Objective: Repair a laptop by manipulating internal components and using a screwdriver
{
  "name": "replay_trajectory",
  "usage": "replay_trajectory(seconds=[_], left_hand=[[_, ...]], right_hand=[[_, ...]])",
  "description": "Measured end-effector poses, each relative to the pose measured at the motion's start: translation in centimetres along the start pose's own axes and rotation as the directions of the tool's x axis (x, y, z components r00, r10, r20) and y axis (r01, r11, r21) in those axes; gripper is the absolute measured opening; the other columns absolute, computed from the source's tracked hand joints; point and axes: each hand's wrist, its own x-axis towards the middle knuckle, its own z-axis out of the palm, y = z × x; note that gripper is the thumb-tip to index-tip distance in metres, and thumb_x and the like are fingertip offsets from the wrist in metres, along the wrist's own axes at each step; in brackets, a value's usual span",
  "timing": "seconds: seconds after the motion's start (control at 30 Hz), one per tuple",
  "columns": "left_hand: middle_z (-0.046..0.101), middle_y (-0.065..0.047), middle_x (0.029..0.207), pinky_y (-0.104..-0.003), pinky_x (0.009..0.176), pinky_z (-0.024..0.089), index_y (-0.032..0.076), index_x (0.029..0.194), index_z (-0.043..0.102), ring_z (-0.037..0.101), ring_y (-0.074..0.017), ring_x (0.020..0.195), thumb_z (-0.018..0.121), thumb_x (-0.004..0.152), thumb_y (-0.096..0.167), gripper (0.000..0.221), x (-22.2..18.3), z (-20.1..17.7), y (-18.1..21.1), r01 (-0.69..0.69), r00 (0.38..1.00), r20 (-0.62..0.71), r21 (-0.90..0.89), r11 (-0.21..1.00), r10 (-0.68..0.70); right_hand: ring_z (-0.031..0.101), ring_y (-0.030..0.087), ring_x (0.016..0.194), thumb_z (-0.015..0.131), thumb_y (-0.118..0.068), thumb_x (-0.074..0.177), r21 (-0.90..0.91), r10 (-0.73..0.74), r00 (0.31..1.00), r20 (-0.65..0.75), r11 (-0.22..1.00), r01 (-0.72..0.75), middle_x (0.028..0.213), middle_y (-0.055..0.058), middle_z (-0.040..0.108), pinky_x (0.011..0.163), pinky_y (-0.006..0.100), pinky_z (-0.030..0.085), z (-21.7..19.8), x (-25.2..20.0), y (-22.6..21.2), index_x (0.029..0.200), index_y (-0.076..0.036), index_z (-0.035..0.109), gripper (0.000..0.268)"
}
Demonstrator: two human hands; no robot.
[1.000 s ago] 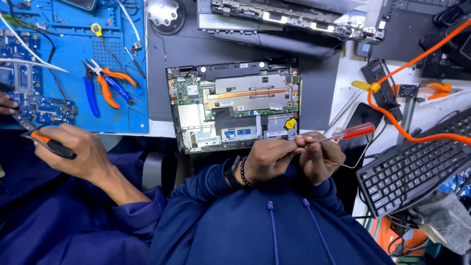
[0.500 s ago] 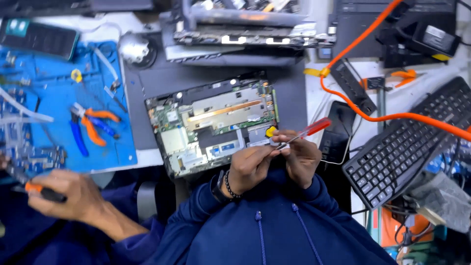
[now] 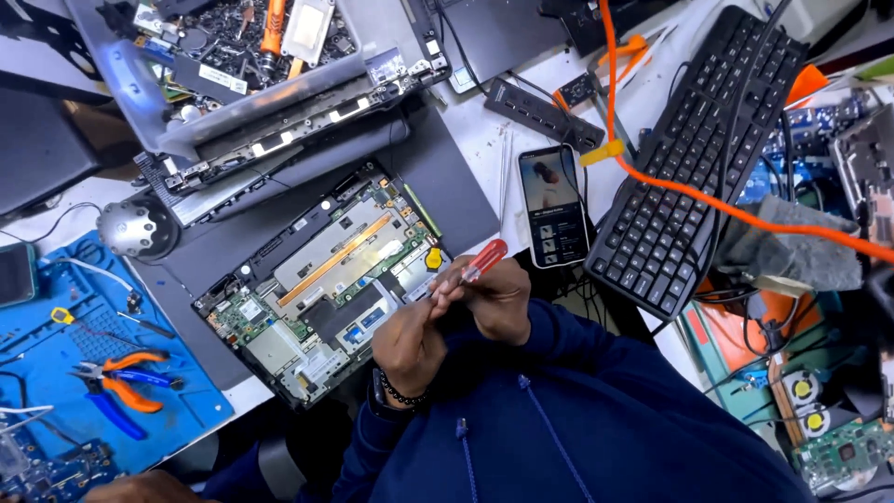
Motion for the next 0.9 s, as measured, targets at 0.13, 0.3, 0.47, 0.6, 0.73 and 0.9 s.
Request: replay_trajectory(seconds=[0.13, 0.3, 0.47, 0.6, 0.73, 0.9], left_hand=[[0.076, -0.012, 0.075, -0.034, 0.058, 0.06, -0.003, 0.086, 0.078, 0.07, -0.0307, 0.057, 0.069, 0.087, -0.01, 0.012, 0.1, 0.2, -0.1, 0.015, 1.0, 0.012, -0.003, 1.0, -0.015], [0.076, -0.013, 0.08, -0.035, 0.06, 0.06, -0.005, 0.093, 0.077, 0.07, -0.0296, 0.062, 0.074, 0.086, -0.007, 0.008, -2.9, 2.1, -1.0, 0.058, 0.991, -0.118, 0.011, 0.998, -0.056], [0.073, -0.019, 0.087, -0.047, 0.066, 0.06, -0.005, 0.1, 0.073, 0.071, -0.0415, 0.076, 0.072, 0.087, -0.007, 0.013, -1.7, 2.4, 0.4, 0.104, 0.955, -0.282, 0.037, 0.994, -0.089], [0.069, -0.016, 0.089, -0.043, 0.067, 0.058, 0.002, 0.112, 0.062, 0.068, -0.0323, 0.073, 0.058, 0.106, 0.008, 0.01, -1.8, 0.6, 0.5, 0.103, 0.995, 0.008, 0.047, 0.994, -0.103], [0.06, -0.012, 0.079, -0.043, 0.059, 0.048, 0.004, 0.114, 0.062, 0.055, -0.0296, 0.065, 0.057, 0.108, 0.011, 0.01, -1.6, 0.6, 0.6, 0.078, 0.997, 0.018, 0.065, 0.995, -0.079], [0.065, -0.011, 0.081, -0.039, 0.058, 0.05, 0.003, 0.108, 0.066, 0.06, -0.0265, 0.064, 0.061, 0.106, 0.017, 0.015, -0.3, -0.2, 1.6, 0.062, 0.998, -0.007, 0.09, 0.994, -0.062]], right_hand=[[0.069, 0.032, 0.057, 0.069, 0.01, 0.088, -0.008, -0.021, 1.0, 0.003, 1.0, 0.021, 0.066, 0.026, 0.063, 0.053, 0.04, 0.06, -0.3, 0.4, -0.1, 0.082, 0.019, 0.066, 0.011], [0.071, 0.033, 0.067, 0.066, 0.009, 0.091, 0.019, 0.04, 0.999, 0.02, 0.999, -0.04, 0.075, 0.028, 0.066, 0.063, 0.043, 0.062, -3.1, -2.4, 1.7, 0.092, 0.02, 0.065, 0.011], [0.074, 0.047, 0.07, 0.071, -0.01, 0.097, -0.085, 0.052, 0.998, -0.044, 0.995, -0.056, 0.075, 0.04, 0.064, 0.044, 0.038, 0.056, -7.5, -4.7, 5.2, 0.097, 0.016, 0.058, 0.03], [0.071, 0.03, 0.071, 0.081, -0.019, 0.096, -0.213, 0.103, 0.974, -0.201, 0.966, -0.146, 0.084, 0.022, 0.067, 0.074, 0.046, 0.068, -4.7, -4.3, 4.0, 0.097, 0.002, 0.064, 0.027], [0.07, 0.027, 0.075, 0.078, -0.028, 0.099, -0.183, 0.129, 0.988, -0.08, 0.973, -0.142, 0.082, 0.022, 0.067, 0.081, 0.046, 0.067, -3.9, -3.1, 2.7, 0.103, -0.002, 0.064, 0.03], [0.067, 0.033, 0.078, 0.074, -0.036, 0.1, -0.218, 0.065, 0.997, -0.033, 0.973, -0.071, 0.087, 0.018, 0.064, 0.077, 0.048, 0.064, -5.0, -2.5, 2.4, 0.107, -0.002, 0.061, 0.037]])
